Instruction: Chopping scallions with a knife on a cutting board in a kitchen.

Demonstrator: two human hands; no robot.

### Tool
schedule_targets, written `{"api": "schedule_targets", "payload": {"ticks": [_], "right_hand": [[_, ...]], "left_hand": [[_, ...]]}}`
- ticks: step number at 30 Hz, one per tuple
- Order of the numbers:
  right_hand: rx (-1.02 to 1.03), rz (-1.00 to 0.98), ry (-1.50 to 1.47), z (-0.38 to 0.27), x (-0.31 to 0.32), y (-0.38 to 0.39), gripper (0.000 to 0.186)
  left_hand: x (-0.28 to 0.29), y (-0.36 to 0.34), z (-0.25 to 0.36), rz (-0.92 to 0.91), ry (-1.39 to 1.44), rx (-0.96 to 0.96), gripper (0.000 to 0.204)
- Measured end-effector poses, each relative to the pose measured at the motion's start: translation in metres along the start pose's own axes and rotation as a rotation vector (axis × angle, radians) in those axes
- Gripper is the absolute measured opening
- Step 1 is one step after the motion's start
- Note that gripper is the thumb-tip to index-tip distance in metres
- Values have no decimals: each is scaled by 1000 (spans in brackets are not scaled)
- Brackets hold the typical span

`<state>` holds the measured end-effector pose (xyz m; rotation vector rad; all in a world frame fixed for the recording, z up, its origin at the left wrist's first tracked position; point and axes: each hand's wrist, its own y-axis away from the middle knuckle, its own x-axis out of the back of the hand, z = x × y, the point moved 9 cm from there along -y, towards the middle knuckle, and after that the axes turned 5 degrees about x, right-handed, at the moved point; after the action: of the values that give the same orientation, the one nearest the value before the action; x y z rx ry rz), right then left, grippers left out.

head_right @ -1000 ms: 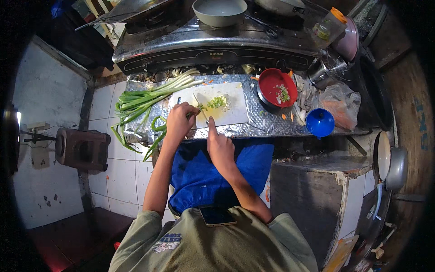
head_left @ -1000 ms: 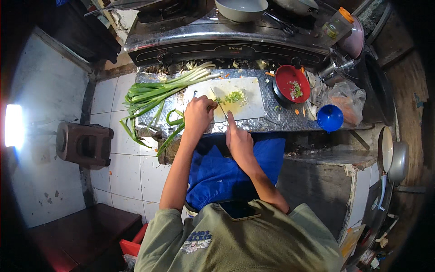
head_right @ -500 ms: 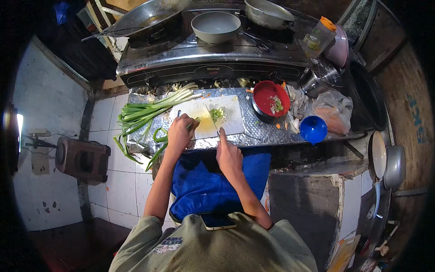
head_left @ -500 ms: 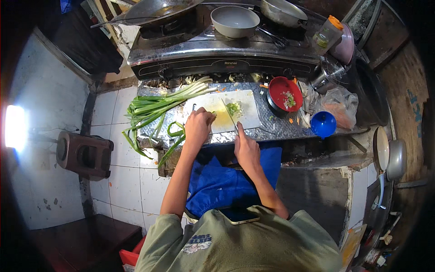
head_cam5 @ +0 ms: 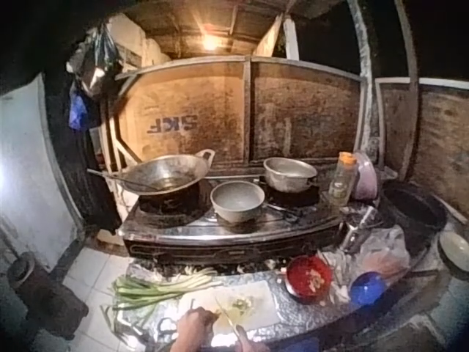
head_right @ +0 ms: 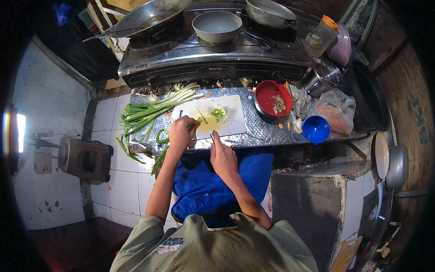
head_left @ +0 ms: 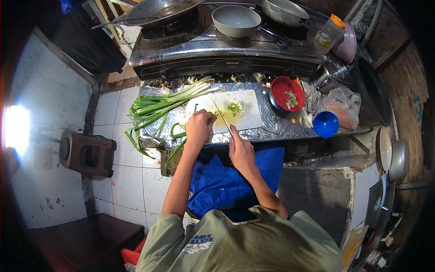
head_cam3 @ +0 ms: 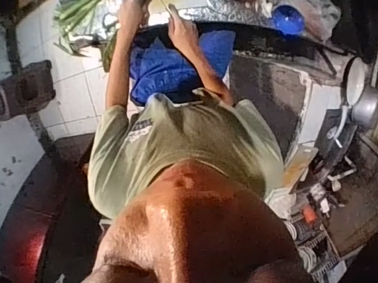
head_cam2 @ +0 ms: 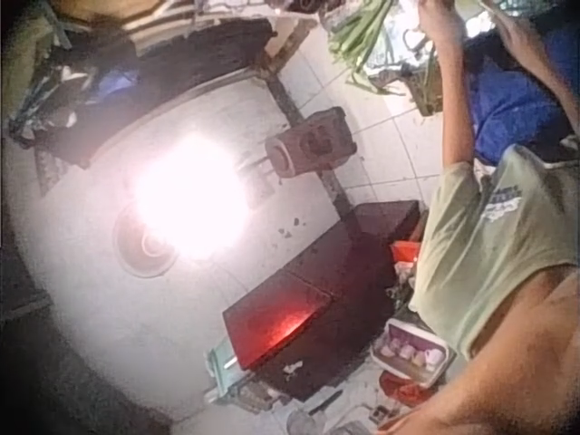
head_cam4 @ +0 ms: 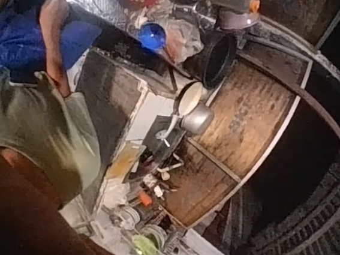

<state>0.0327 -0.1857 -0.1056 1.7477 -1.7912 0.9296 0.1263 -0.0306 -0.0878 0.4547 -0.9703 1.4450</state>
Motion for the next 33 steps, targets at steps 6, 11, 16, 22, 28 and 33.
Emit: {"api": "schedule_targets", "payload": {"ticks": [6, 11, 16, 22, 28, 33], "right_hand": [[21, 17, -13, 1, -6, 1, 48], [53, 15, -13, 3, -9, 2, 51], [46, 1, -35, -1, -6, 1, 49], [62, 40, -40, -1, -5, 1, 47], [43, 22, -45, -3, -4, 0, 45], [-50, -58, 72, 0, -9, 1, 47]], "left_hand": [[0, 0, -1, 5, 18, -14, 9], [0, -1, -1, -15, 20, 3, 10], [2, -1, -1, -21, 46, 9, 16], [-2, -1, -4, -52, 24, 25, 17], [1, -1, -4, -21, 42, 25, 10], [-1, -2, -3, -27, 44, 25, 11]]}}
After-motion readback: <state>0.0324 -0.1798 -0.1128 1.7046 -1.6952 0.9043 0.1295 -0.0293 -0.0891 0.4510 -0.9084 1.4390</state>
